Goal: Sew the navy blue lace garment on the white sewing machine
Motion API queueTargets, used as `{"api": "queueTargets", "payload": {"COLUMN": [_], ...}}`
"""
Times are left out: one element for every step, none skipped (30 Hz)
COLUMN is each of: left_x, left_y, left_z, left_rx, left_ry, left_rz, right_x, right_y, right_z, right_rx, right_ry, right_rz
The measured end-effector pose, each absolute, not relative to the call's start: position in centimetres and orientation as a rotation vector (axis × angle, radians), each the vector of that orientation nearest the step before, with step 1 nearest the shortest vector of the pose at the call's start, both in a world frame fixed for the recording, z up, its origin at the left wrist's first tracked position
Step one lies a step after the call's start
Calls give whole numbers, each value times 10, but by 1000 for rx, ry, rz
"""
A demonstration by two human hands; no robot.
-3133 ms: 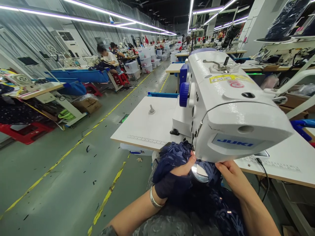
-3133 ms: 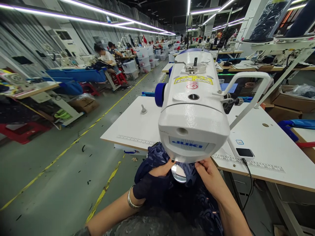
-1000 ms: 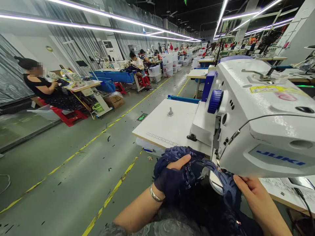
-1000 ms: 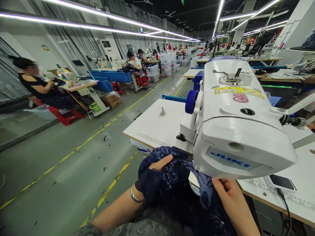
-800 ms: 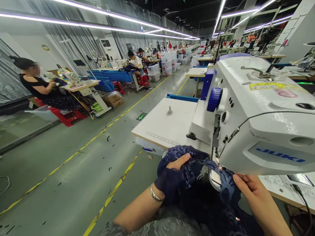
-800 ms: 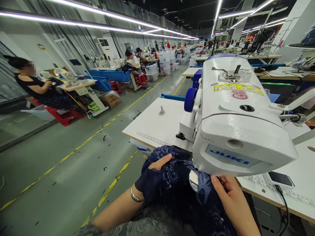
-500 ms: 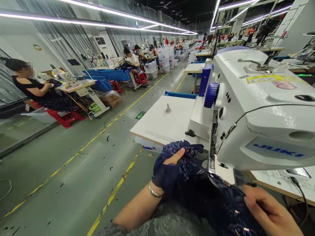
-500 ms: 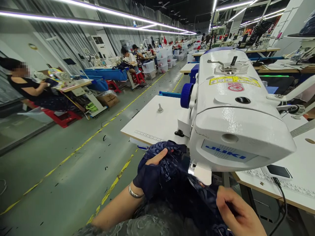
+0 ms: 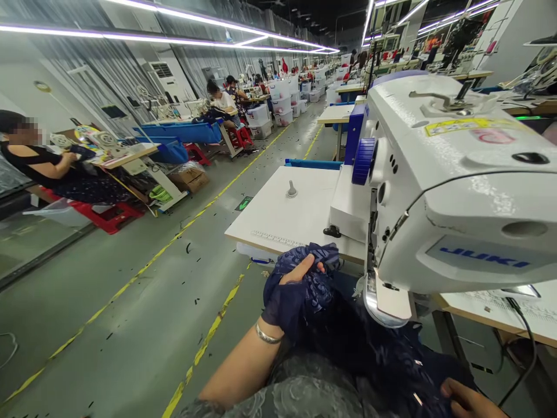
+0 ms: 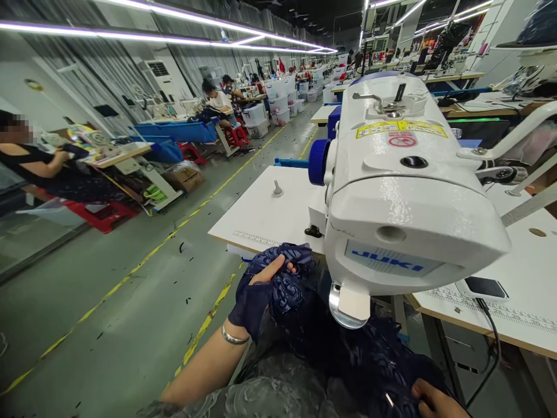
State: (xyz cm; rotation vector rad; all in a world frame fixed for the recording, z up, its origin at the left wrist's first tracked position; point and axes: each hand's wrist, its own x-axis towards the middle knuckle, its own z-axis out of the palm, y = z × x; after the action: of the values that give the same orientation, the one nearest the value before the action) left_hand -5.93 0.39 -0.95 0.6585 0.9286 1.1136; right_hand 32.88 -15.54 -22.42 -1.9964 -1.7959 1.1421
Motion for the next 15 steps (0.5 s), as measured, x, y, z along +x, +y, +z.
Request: {"api": "queueTargets", "payload": {"left_x": [-59,-59,-59,-58,-57,-56,-54,-52,-50,-47,-46,-44,-44,-43,-43], "left_y": [3,2,0,-3,-7,-11,-15,-19,-23,-26,-30,-32,-34,-35,-35], "left_z": [-12,-14,-15,-15,-14,-13,-11,-9,-8,-8,-9,-11,-14,-18,-21], "left_rx": [644,636,645,674,713,758,815,868,910,940,967,991,1014,1038,1062], "left_ry": [951,976,997,1018,1044,1071,1090,1104,1105,1087,1060,1037,1023,1021,1027], "left_rz": [1062,1000,934,861,784,707,637,578,526,478,443,417,400,387,378], "right_x": [324,316,303,287,268,249,230,213,198,186,177,171,167,165,165], "right_y": [-153,-148,-142,-134,-126,-118,-110,-103,-96,-91,-87,-84,-82,-82,-82], "right_z": [-227,-222,-210,-193,-171,-148,-125,-106,-90,-80,-74,-73,-75,-80,-84], "right_rx": [-2069,-2108,-2126,-2018,-1834,-1705,-1607,-1522,-1465,-1440,-1426,-1425,-1433,-1449,-1473], "right_ry": [-1815,-1826,-1814,-1831,-1856,-1849,-1855,-1856,-1860,-1853,-1841,-1826,-1806,-1782,-1755], "right_rz": [1003,861,700,663,731,799,875,913,947,974,988,998,998,986,962]}}
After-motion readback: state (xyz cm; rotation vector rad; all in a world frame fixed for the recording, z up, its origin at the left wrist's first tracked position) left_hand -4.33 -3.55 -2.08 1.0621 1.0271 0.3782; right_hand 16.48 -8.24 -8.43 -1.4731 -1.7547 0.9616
